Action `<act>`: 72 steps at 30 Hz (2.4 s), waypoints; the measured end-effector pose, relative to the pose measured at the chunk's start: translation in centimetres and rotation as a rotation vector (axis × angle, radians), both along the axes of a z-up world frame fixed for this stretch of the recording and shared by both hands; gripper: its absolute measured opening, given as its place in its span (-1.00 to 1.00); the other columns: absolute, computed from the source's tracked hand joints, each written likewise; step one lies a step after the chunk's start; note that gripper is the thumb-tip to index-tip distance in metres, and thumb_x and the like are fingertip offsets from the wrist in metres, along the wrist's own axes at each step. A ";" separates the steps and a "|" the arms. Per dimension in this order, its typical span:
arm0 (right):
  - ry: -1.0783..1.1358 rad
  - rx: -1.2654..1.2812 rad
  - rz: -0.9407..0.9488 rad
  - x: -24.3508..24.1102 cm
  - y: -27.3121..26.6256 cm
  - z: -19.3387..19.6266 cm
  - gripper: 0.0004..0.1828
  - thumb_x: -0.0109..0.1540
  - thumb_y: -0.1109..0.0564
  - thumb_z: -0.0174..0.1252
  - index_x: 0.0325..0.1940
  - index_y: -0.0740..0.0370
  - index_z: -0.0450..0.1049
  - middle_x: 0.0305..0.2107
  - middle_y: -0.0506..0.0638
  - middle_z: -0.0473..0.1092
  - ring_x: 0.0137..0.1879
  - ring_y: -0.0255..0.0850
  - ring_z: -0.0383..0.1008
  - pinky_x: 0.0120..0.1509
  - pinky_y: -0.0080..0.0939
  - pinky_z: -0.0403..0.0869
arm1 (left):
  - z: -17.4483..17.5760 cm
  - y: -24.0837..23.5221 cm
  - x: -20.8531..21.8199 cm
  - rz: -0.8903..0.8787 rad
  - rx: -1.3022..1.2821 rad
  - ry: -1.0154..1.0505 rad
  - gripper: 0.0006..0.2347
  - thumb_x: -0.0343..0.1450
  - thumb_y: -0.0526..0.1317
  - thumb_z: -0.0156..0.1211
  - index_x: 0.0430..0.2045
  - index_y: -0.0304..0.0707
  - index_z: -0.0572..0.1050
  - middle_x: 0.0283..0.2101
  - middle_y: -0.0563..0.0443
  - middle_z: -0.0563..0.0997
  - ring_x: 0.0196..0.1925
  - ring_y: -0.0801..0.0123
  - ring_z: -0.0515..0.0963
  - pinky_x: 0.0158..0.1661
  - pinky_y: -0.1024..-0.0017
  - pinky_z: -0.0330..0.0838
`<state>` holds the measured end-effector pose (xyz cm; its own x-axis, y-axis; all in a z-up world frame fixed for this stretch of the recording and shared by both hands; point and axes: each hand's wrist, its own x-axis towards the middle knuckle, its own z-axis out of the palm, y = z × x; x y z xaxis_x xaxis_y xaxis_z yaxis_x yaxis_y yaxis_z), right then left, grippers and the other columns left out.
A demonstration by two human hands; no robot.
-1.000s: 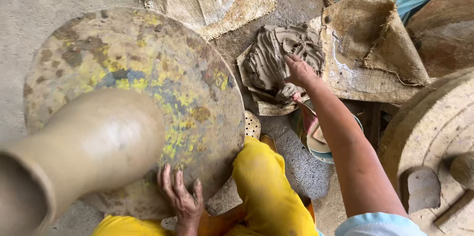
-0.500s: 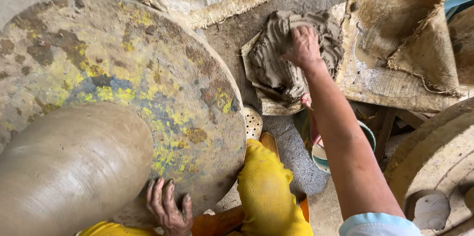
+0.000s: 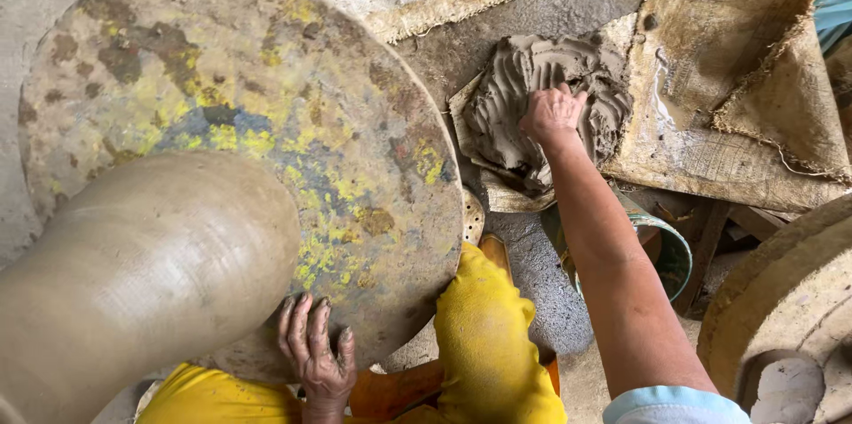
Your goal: The person places a clay pot on a potter's wheel, picks up a piece of clay, and forms a coil of clay using their hands. They then press the coil onto the top of the pot and smooth it onto the rim.
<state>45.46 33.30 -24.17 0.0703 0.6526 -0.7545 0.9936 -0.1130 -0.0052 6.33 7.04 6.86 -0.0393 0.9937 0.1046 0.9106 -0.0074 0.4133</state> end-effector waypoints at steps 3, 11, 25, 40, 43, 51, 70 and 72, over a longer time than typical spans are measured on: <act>-0.027 -0.035 -0.142 -0.2 -1.6 -1.2 -0.89 0.25 0.14 0.08 -0.34 0.12 0.50 -0.19 0.17 0.51 0.25 0.05 0.47 0.50 0.40 0.17 | 0.1 -0.1 -0.3 0.006 -0.029 0.012 -0.59 0.59 -0.01 -0.04 0.15 -0.41 0.44 0.32 -0.24 0.37 0.42 -0.14 0.26 0.38 0.02 0.21; 0.026 0.078 0.016 -1.4 -7.5 3.4 -0.40 0.45 -0.29 0.01 -0.52 0.10 0.52 -0.54 0.04 0.43 -0.14 -0.13 0.43 0.36 0.55 0.10 | -0.1 -0.3 -0.9 -0.002 -0.035 -0.019 -0.61 0.59 -0.01 -0.03 0.14 -0.37 0.44 0.32 -0.20 0.36 0.42 -0.13 0.28 0.39 0.00 0.21; 0.868 0.674 -0.316 -3.2 -7.2 36.2 -0.37 0.41 -0.28 -0.04 0.36 0.21 0.41 0.32 0.32 0.20 0.46 0.05 0.11 0.49 0.40 0.21 | 3.1 14.2 14.9 -0.088 -0.150 -1.283 -0.37 0.52 -0.08 0.18 0.49 0.05 0.01 0.53 -0.06 0.05 0.54 0.22 0.18 0.39 0.13 0.29; -0.123 -0.176 -0.854 -0.6 -7.6 5.2 0.35 0.13 -0.29 0.42 0.50 0.56 -0.33 0.41 0.48 -0.21 0.54 0.25 -0.18 0.59 0.24 -0.12 | 3.3 17.2 13.8 0.127 -0.415 -1.449 -0.60 0.44 -0.21 0.32 0.15 -0.35 0.44 -0.06 0.00 0.65 -0.23 0.47 0.59 -0.22 0.48 0.62; -0.171 -0.257 -0.858 -2.2 -7.4 6.0 0.44 0.08 -0.26 0.47 0.50 0.62 -0.38 0.47 0.54 -0.35 0.61 0.33 -0.36 0.64 0.26 -0.26 | 3.1 17.6 13.2 0.180 -0.432 -1.634 -0.59 0.44 -0.28 0.34 0.17 -0.37 0.40 -0.01 -0.05 0.62 -0.04 0.37 0.61 0.04 0.37 0.58; -0.425 0.130 -0.510 -3.0 -7.8 4.4 -0.16 0.21 0.01 0.24 0.27 0.83 0.17 0.27 0.74 0.06 0.42 0.68 -0.02 0.50 0.58 -0.12 | 3.1 18.4 12.4 0.182 -0.484 -1.751 -0.58 0.46 -0.33 0.34 0.21 -0.36 0.37 0.06 -0.04 0.57 0.17 0.25 0.58 0.30 0.23 0.47; -0.238 -0.054 -0.724 0.8 -10.0 -0.3 -0.83 0.28 0.12 0.25 -0.26 0.30 0.62 -0.44 0.11 0.52 -0.40 -0.19 0.47 -0.31 -0.13 0.53 | 2.7 16.2 10.8 0.312 -0.509 -1.854 -0.58 0.46 -0.35 0.32 0.21 -0.37 0.37 0.08 -0.14 0.58 0.17 0.20 0.57 0.28 0.17 0.44; -0.238 -0.032 -0.745 0.6 -9.4 0.8 -0.82 0.28 0.12 0.25 -0.23 0.32 0.60 -0.43 0.13 0.53 -0.41 -0.17 0.49 -0.33 -0.13 0.55 | 2.8 16.0 10.4 0.300 -0.478 -1.865 -0.58 0.45 -0.35 0.32 0.21 -0.37 0.37 0.07 -0.15 0.58 0.17 0.19 0.58 0.28 0.17 0.44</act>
<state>46.02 23.91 -23.40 0.6438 0.3481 -0.6815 0.6295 -0.7472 0.2130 16.78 23.08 9.70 0.0902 0.8640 -0.4954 -0.6513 0.4275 0.6270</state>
